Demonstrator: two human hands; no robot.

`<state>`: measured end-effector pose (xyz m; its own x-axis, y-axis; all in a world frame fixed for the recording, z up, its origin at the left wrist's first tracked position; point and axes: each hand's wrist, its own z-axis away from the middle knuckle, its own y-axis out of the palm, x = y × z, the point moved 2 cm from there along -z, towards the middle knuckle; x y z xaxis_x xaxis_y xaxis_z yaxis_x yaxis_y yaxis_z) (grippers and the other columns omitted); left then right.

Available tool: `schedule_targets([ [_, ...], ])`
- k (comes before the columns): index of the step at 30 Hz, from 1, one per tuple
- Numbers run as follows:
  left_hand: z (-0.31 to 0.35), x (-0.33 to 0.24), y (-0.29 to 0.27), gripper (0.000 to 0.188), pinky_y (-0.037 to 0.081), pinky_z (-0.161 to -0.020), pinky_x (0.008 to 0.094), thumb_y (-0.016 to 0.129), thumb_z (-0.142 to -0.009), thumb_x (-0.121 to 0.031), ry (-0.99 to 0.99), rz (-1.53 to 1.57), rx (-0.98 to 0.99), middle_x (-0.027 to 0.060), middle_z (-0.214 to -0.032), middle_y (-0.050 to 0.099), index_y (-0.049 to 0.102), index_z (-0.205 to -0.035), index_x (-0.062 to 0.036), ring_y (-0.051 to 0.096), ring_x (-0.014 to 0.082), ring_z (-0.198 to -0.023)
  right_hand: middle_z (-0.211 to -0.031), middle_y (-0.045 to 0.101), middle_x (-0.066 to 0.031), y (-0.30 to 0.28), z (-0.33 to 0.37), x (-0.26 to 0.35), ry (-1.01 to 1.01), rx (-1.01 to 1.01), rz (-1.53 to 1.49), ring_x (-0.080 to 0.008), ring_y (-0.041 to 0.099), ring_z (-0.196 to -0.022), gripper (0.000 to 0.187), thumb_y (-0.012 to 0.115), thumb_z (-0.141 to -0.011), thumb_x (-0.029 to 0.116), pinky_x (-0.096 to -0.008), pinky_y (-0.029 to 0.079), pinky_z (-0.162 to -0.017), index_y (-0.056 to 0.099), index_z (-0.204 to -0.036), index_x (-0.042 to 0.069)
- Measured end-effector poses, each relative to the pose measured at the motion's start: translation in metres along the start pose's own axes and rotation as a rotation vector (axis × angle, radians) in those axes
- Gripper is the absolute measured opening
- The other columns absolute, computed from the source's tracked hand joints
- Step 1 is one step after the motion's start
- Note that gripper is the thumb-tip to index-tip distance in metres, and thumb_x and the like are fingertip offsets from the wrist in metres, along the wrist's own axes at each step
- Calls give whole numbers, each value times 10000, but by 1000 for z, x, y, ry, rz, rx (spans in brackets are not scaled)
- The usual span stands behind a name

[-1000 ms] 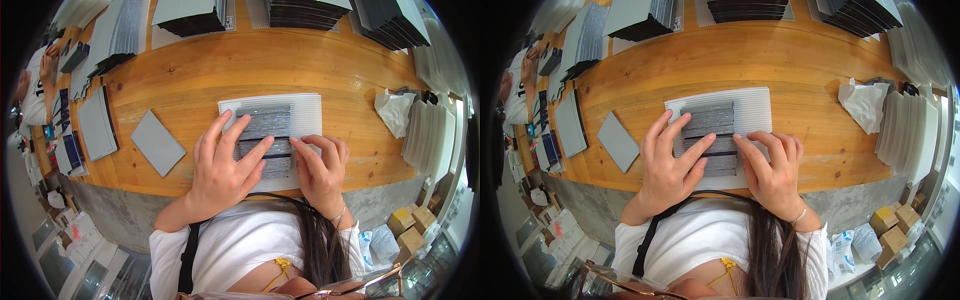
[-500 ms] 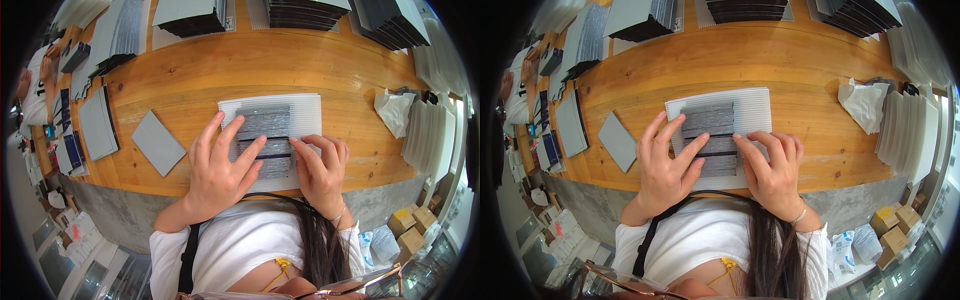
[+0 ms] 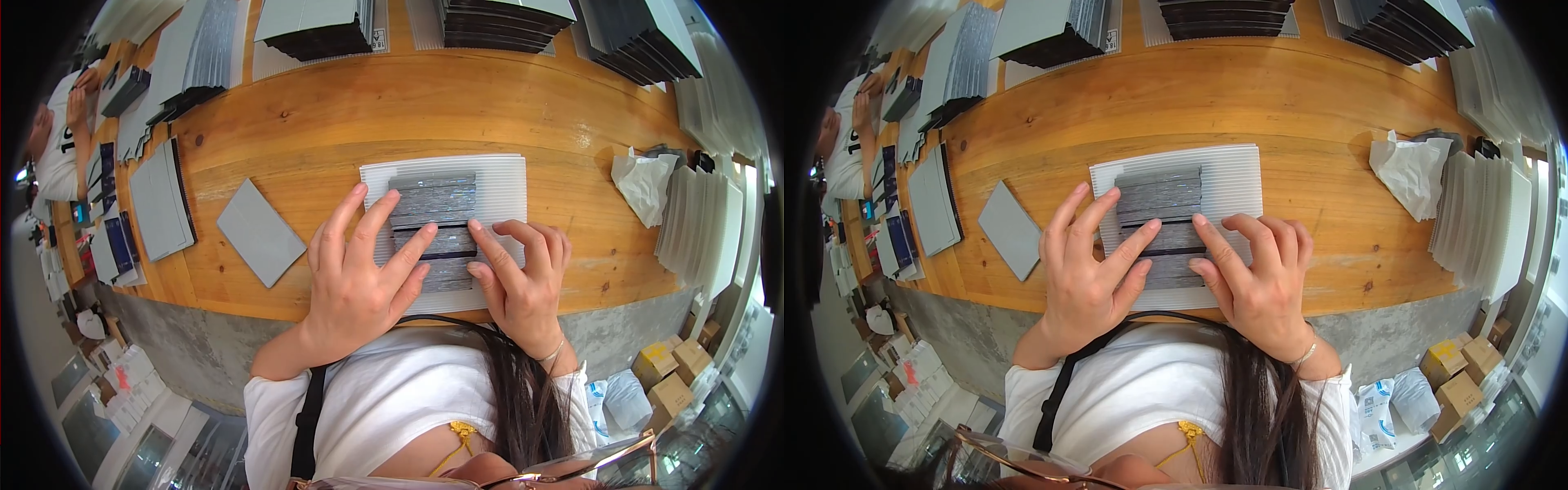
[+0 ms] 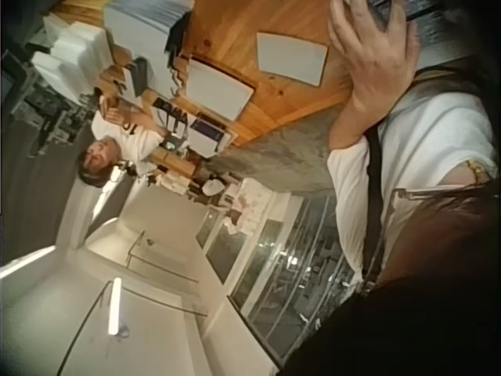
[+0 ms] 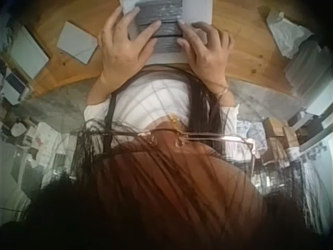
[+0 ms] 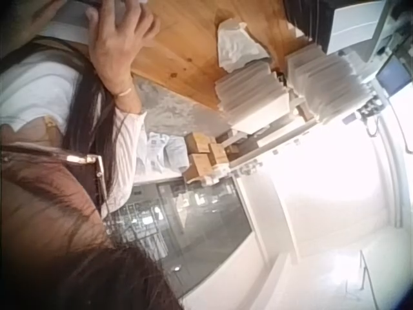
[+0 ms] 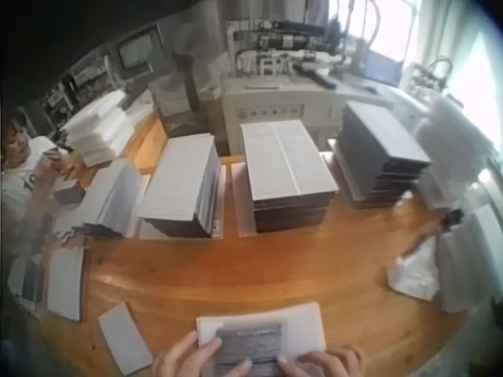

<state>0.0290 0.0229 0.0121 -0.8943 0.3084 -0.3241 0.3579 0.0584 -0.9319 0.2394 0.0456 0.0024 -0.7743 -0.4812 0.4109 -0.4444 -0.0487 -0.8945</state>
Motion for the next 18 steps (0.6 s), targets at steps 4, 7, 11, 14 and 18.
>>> schedule_targets([
  [4, 2, 1, -4, 386, 369, -1020, 471, 742, -835, -287, -15, -31, -20, 134, -1406, 539, 739, -1217, -232, 444, 373, -1336, -1129, 592, -43, 1, 0, 0, 2, -2, 7, -255, 537, -1028, 419, 725, -886, 313, -458, 376, -973, 692, -1284, 187],
  [7, 6, 4, -9, 386, 366, -1023, 473, 736, -839, -289, -37, -66, -35, 133, -1407, 539, 741, -1220, -231, 446, 374, -1333, -1126, 592, -44, 1, 0, 0, 0, -2, 8, -256, 536, -1027, 417, 725, -887, 307, -456, 377, -972, 692, -1285, 184],
  [11, 10, 11, -15, 333, 370, -1024, 468, 736, -841, -240, -84, -98, -36, 129, -1393, 550, 759, -1169, -188, 458, 376, -1319, -1124, 594, -44, 1, 0, 0, -9, -11, 0, -257, 536, -1024, 414, 724, -890, 296, -454, 377, -970, 691, -1287, 183],
  [14, 8, 19, -16, 260, 379, -1020, 459, 756, -823, -164, -106, -119, -113, 124, -1367, 567, 767, -1081, -142, 471, 374, -1306, -1124, 597, -45, 1, 0, 0, -11, -12, 3, -257, 535, -1023, 409, 722, -894, 286, -453, 378, -968, 690, -1288, 181],
  [18, 5, 22, -16, 204, 387, -1015, 453, 777, -798, -108, -137, -67, -118, 121, -1341, 583, 758, -1002, -117, 480, 366, -1300, -1123, 598, -47, 1, 0, 1, -10, -13, 7, -260, 536, -1020, 408, 722, -897, 277, -452, 379, -967, 688, -1291, 177],
])
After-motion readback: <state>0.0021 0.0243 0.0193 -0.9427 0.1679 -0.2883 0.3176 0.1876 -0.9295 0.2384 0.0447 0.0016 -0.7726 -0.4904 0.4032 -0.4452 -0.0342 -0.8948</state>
